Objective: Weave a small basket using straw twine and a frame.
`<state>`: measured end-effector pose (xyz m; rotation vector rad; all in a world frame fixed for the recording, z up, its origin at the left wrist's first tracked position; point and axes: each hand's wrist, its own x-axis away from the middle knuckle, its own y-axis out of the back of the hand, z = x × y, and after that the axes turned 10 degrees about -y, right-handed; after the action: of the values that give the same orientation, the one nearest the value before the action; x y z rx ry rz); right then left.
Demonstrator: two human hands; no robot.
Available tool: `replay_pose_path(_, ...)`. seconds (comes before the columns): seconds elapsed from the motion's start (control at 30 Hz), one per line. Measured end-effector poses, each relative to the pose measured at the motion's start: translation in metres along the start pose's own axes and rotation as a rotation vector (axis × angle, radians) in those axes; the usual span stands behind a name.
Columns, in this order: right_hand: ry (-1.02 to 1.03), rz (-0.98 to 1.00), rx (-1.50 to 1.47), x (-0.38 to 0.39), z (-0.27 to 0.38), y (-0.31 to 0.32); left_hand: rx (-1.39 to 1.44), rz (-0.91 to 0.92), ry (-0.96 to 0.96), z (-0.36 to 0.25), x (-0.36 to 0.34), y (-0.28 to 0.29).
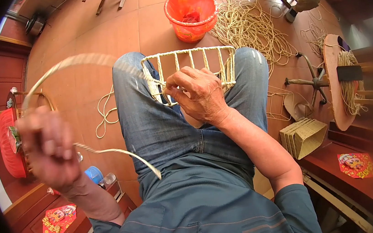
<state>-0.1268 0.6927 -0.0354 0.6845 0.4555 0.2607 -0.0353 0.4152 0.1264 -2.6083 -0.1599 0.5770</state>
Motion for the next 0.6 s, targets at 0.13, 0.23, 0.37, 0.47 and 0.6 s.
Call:
replay_pose_path(0.13, 0.021, -0.001, -0.014, 0.000, 0.001, 0.001, -0.140, -0.038, 0.381, 0.052, 0.030, -0.012)
replay_pose_path(0.23, 0.037, -0.025, -0.017, 0.000, 0.001, 0.001, -0.035, -0.069, 0.613, 0.092, 0.047, -0.013)
replay_pose_path(0.37, 0.048, -0.013, 0.010, 0.002, -0.001, 0.002, 0.040, -0.157, 0.715, 0.130, 0.073, -0.013)
replay_pose_path(0.47, 0.067, -0.023, 0.037, 0.004, -0.002, 0.001, 0.034, -0.167, 0.710, 0.140, 0.082, -0.009)
replay_pose_path(0.6, 0.120, -0.081, 0.085, 0.004, -0.004, -0.003, 0.016, -0.176, 0.648, 0.136, 0.080, -0.009)
